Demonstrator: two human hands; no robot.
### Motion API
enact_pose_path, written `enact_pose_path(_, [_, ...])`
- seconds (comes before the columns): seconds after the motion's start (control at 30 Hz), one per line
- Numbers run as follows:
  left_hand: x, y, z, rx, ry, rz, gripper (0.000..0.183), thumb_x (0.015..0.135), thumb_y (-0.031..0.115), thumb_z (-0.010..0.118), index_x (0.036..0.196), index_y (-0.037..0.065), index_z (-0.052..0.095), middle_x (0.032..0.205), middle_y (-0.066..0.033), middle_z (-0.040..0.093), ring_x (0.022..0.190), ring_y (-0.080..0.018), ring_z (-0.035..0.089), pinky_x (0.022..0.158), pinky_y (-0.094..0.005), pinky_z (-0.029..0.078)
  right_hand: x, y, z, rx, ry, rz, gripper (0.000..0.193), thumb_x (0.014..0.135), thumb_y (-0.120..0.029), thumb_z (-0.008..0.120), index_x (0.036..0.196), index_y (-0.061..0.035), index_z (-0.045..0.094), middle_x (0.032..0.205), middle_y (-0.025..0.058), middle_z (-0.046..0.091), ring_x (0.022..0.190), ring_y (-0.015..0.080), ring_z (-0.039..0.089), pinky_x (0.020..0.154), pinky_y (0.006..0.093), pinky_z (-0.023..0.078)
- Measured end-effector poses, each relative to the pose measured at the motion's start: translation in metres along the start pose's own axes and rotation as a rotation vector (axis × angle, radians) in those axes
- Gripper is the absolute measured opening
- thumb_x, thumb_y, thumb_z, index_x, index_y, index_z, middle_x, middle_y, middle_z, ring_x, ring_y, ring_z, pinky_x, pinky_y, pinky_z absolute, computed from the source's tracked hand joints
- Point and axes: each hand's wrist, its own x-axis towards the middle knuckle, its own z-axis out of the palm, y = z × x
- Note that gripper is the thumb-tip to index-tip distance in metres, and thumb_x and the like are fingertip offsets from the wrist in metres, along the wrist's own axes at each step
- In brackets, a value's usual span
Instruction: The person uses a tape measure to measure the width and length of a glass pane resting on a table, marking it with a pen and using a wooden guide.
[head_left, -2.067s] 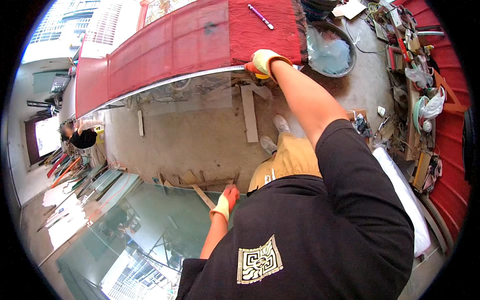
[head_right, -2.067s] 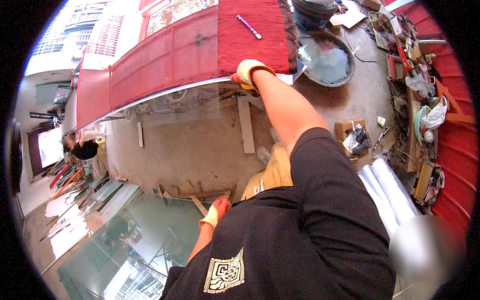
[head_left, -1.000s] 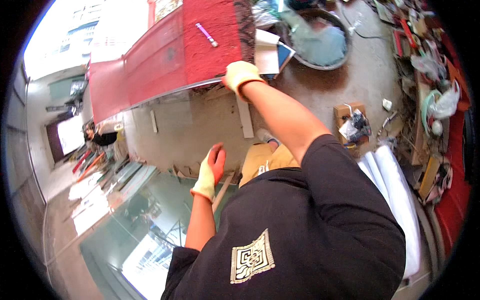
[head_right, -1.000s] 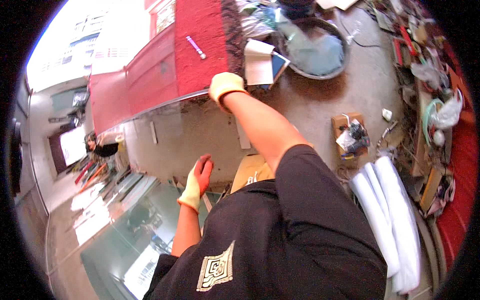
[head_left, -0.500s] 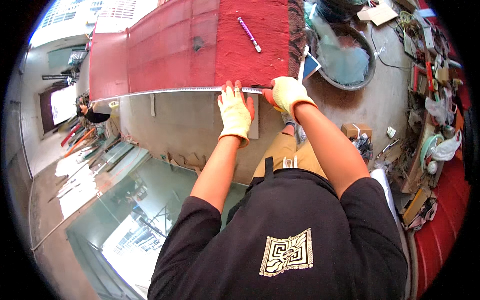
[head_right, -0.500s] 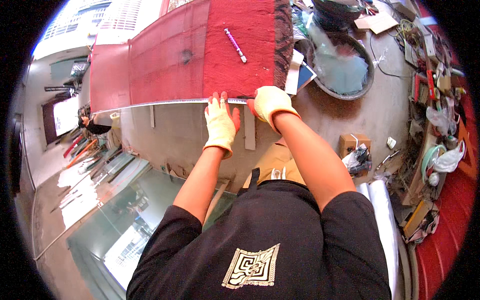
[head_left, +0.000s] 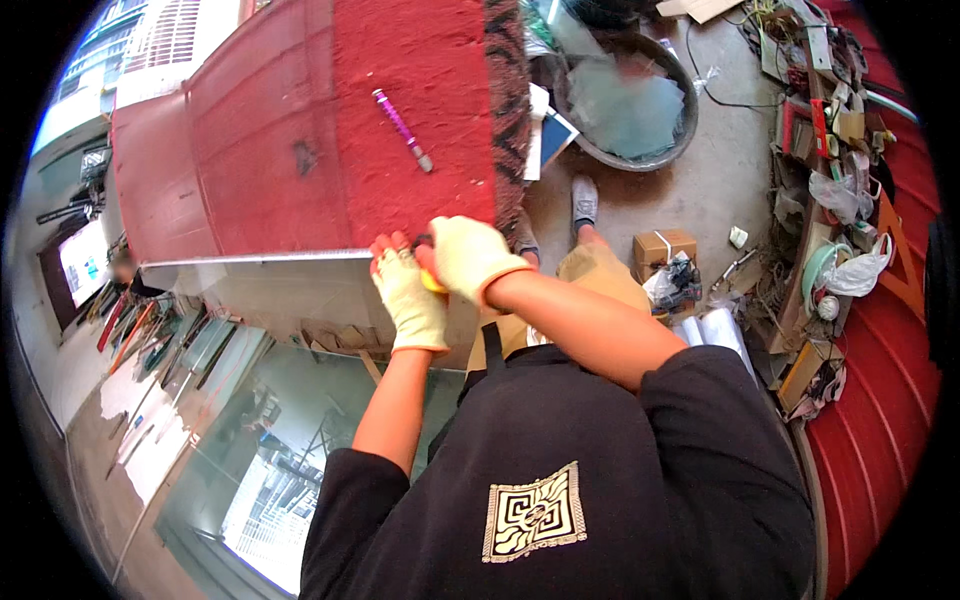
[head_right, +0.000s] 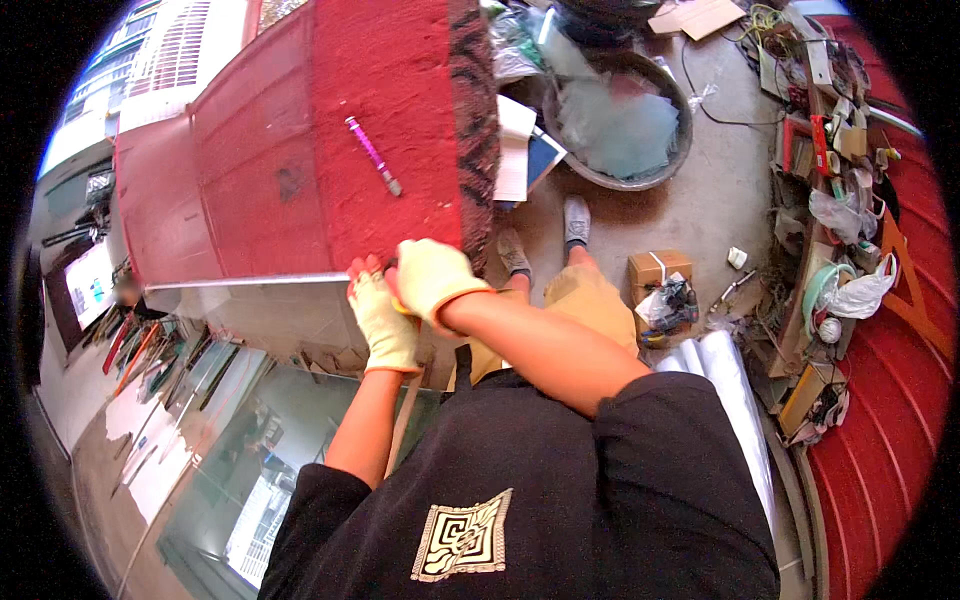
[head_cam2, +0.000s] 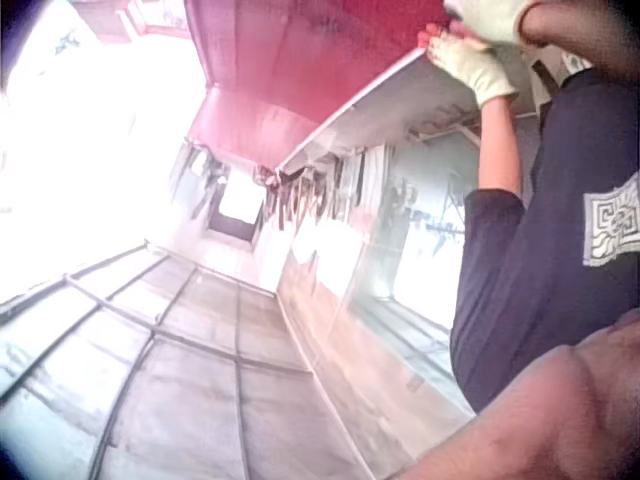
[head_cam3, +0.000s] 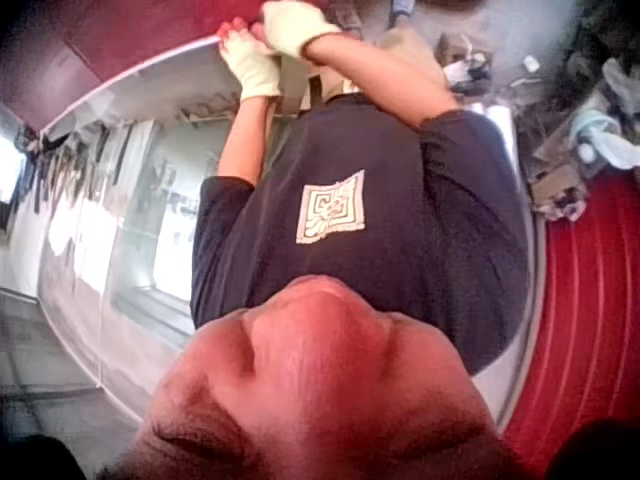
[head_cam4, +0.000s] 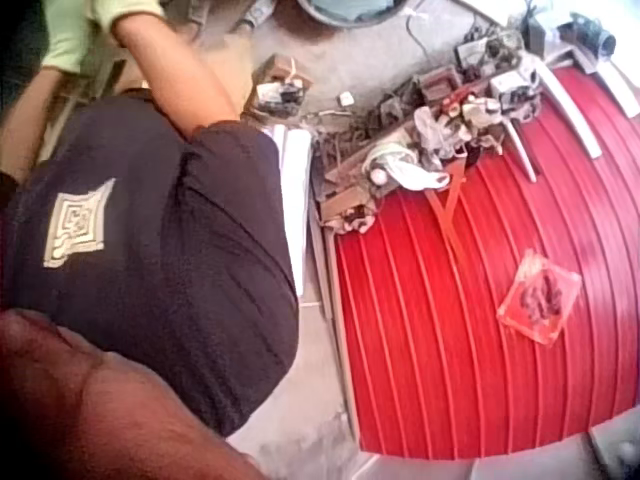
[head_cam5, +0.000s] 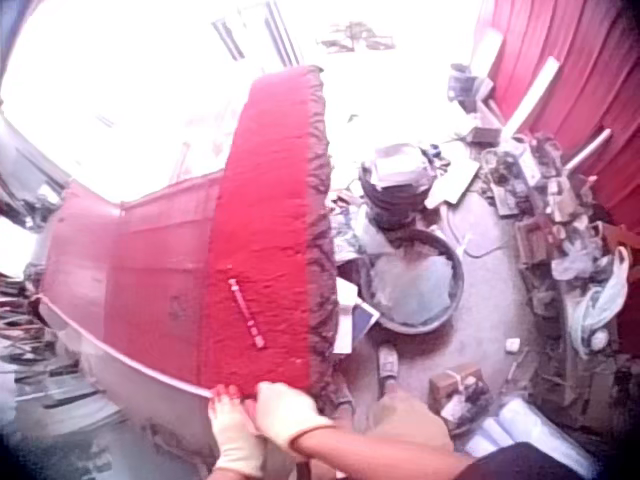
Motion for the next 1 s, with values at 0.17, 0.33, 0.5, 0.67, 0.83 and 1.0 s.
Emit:
enact_pose_path(0.17, [0.003, 0.005, -0.006, -0.076, -0.091, -0.030, 0.090, 0.094, 0.035, 0.070, 0.165, -0.006, 0.034, 0.171, -0.0317, 0.033, 0.162, -0.0463, 0.028, 0.132, -0.0562, 0.020, -0.008, 0.018, -0.025, 0.037, 0.051, -0.236, 0.039, 0.102, -0.033, 0.068, 0.125, -0.0018, 0.066, 0.116, 0.0232, 0.072, 0.106, 0.0442, 0.072, 0.093, 0.0490, 0.058])
enact_pose_path(0.33, [0.004, 0.021, -0.006, -0.746, -0.117, -0.375, 0.076, 0.107, 0.032, 0.057, 0.171, 0.004, 0.027, 0.176, -0.0103, 0.034, 0.163, -0.0252, 0.030, 0.133, -0.0454, 0.023, 0.020, 0.110, -0.097, 0.372, 0.635, -0.237, 0.024, 0.098, -0.026, 0.072, 0.110, -0.0052, 0.075, 0.101, 0.0190, 0.075, 0.097, 0.0401, 0.072, 0.088, 0.0479, 0.057])
enact_pose_path(0.5, [0.016, 0.035, -0.014, -1.302, 0.034, -0.748, 0.059, 0.117, 0.026, 0.043, 0.171, 0.006, 0.027, 0.177, -0.0060, 0.030, 0.162, -0.0205, 0.032, 0.132, -0.0425, 0.025, 0.173, 0.307, -0.084, 0.359, 0.563, 0.425, 0.045, 0.101, -0.041, 0.063, 0.126, -0.0048, 0.074, 0.117, 0.0220, 0.078, 0.115, 0.0388, 0.073, 0.101, 0.0439, 0.055])
enact_pose_path(0.67, [0.002, 0.017, -0.011, -0.250, -0.149, -0.301, 0.074, 0.090, 0.003, 0.072, 0.159, -0.002, 0.046, 0.171, -0.0198, 0.040, 0.159, -0.0346, 0.036, 0.132, -0.0411, 0.027, 0.297, 0.394, -0.086, 0.343, 0.403, 0.601, 0.078, 0.100, -0.060, 0.060, 0.155, -0.0053, 0.055, 0.152, 0.0275, 0.061, 0.142, 0.0442, 0.057, 0.119, 0.0461, 0.045])
enact_pose_path(0.83, [0.016, 0.032, -0.009, -0.326, -0.147, -0.335, 0.066, 0.101, 0.009, 0.062, 0.164, 0.005, 0.042, 0.173, -0.0156, 0.037, 0.158, -0.0298, 0.039, 0.132, -0.0425, 0.027, 0.385, 0.451, -0.073, 0.228, 0.251, 0.567, 0.089, 0.100, -0.064, 0.056, 0.166, -0.0061, 0.040, 0.162, 0.0285, 0.050, 0.150, 0.0454, 0.048, 0.125, 0.0458, 0.039])
enact_pose_path(1.0, [0.037, 0.057, -0.013, -1.269, 0.071, -0.923, 0.098, 0.086, 0.012, 0.083, 0.168, 0.002, 0.030, 0.172, -0.0172, 0.035, 0.161, -0.0306, 0.034, 0.133, -0.0437, 0.023, 0.424, 0.462, -0.070, 0.388, 0.287, 0.371, 0.073, 0.101, -0.056, 0.059, 0.152, -0.0034, 0.057, 0.140, 0.0256, 0.066, 0.130, 0.0394, 0.063, 0.110, 0.0437, 0.048])
